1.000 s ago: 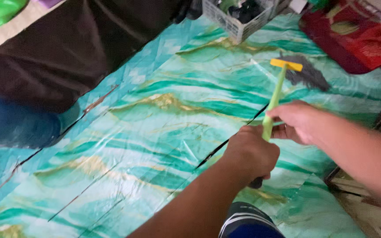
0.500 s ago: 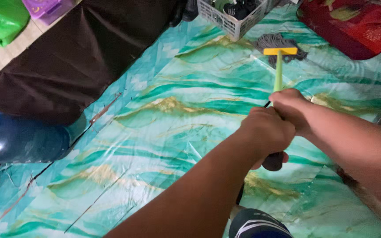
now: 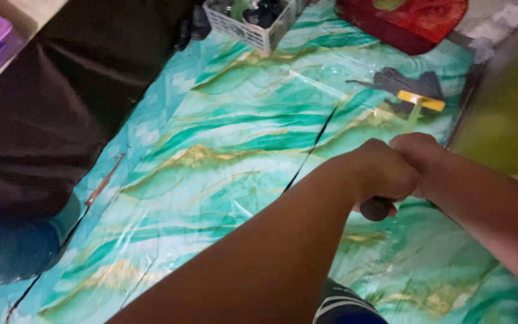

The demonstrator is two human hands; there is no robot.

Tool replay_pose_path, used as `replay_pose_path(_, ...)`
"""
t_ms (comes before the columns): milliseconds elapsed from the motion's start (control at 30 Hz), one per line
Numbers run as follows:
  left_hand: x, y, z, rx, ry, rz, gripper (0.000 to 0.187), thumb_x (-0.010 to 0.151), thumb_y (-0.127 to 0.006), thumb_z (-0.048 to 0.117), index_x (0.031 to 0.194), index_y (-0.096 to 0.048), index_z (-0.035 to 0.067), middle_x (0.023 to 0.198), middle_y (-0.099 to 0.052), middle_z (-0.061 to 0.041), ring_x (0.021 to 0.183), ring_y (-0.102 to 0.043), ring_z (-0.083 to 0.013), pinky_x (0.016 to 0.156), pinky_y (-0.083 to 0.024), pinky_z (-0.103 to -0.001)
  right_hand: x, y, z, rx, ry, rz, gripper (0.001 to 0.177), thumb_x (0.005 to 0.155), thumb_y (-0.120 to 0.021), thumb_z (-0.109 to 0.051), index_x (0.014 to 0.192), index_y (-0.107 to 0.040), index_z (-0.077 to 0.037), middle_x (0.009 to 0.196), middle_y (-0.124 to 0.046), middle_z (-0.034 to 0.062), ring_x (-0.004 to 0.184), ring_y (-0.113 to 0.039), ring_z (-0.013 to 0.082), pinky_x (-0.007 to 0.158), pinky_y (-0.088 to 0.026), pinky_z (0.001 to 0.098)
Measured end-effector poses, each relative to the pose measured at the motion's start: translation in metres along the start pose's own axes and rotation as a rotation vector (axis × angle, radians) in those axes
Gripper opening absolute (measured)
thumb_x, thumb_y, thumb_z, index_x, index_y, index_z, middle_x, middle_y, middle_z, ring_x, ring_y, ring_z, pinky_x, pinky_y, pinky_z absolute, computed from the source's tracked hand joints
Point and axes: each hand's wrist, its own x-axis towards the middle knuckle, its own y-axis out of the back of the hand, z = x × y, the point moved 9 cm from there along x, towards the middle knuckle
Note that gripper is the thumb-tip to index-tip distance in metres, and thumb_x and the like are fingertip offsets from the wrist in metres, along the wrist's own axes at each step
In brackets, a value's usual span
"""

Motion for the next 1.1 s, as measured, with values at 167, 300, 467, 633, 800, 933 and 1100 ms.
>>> replay_pose_path(167, -0.008, -0.013, 0.004, 0.12, -0.104, 0.038, 0.032, 0.082, -0.067, 0.014, 0.087, -0.068, -0.017, 0.076, -0.072, -0.026, 0.052, -0.072, -0.0271, 0.042, -0.059, -0.043, 0.001, 0.021, 0.021, 0.069, -0.079, 0.01, 0.038, 0.102, -0.044, -0.026, 0.12, -0.054, 0.006, 0.107, -0.064, 0.0292, 0.093, -0.063, 0.0427, 0.078, -0.045, 0.0608)
replay_pose_path(300, -0.048, -0.004, -0.011, 0.072, -0.048, 0.144, 0.031, 0.079, -0.07, 0.023, 0.083, -0.07, -0.008, 0.074, -0.075, -0.021, 0.052, -0.073, -0.0258, 0.046, -0.06, -0.039, 0.009, 0.003, 0.037, 0.062, -0.139, -0.054, 0.04, 0.102, -0.041, -0.03, 0.119, -0.052, 0.005, 0.111, -0.064, 0.0308, 0.098, -0.062, 0.0441, 0.083, -0.044, 0.0611)
replay_pose_path(467, -0.077, 0.028, -0.022, -0.064, -0.019, 0.265, 0.033, 0.082, -0.07, 0.024, 0.085, -0.07, -0.008, 0.074, -0.076, -0.018, 0.058, -0.075, -0.0254, 0.051, -0.062, -0.039, -0.002, -0.062, 0.014, -0.039, -0.176, -0.277, 0.043, 0.102, -0.038, -0.033, 0.118, -0.052, 0.005, 0.112, -0.065, 0.0306, 0.101, -0.063, 0.0441, 0.087, -0.044, 0.06)
replay_pose_path(633, -0.101, 0.061, -0.028, -0.129, 0.035, 0.394, 0.038, 0.086, -0.065, 0.03, 0.089, -0.07, -0.008, 0.075, -0.076, -0.019, 0.06, -0.076, -0.0245, 0.054, -0.062, -0.039, -0.055, -0.119, -0.034, -0.193, -0.072, -0.269, 0.041, 0.102, -0.041, -0.032, 0.119, -0.057, 0.001, 0.108, -0.07, 0.0271, 0.095, -0.067, 0.0406, 0.084, -0.048, 0.0564)
replay_pose_path(800, -0.115, 0.077, -0.035, -0.238, 0.087, 0.482, 0.042, 0.1, -0.055, 0.037, 0.104, -0.064, -0.004, 0.085, -0.078, -0.018, 0.068, -0.077, -0.0263, 0.066, -0.063, -0.039, -0.073, -0.162, -0.073, -0.43, 0.038, -0.351, 0.033, 0.094, -0.066, -0.034, 0.109, -0.065, -0.004, 0.094, -0.071, 0.0141, 0.08, -0.067, 0.0287, 0.07, -0.051, 0.0494)
replay_pose_path(933, -0.094, 0.105, -0.019, -0.023, -0.023, 0.628, 0.037, 0.089, -0.056, 0.029, 0.097, -0.074, -0.003, 0.082, -0.078, -0.018, 0.074, -0.075, -0.0256, 0.066, -0.061, -0.04, -0.055, -0.186, -0.106, -0.53, 0.252, -0.452, 0.026, 0.09, -0.068, -0.027, 0.102, -0.069, -0.004, 0.089, -0.072, 0.0146, 0.077, -0.068, 0.0285, 0.066, -0.052, 0.0489)
replay_pose_path(1100, -0.087, 0.109, -0.027, -0.051, 0.035, 0.62, 0.037, 0.09, -0.057, 0.027, 0.104, -0.069, -0.005, 0.088, -0.077, -0.021, 0.078, -0.076, -0.0287, 0.069, -0.062, -0.041, 0.002, -0.19, -0.126, -0.611, 0.327, -0.325, 0.024, 0.089, -0.067, -0.024, 0.104, -0.068, -0.004, 0.091, -0.071, 0.0148, 0.079, -0.068, 0.0279, 0.067, -0.052, 0.0475)
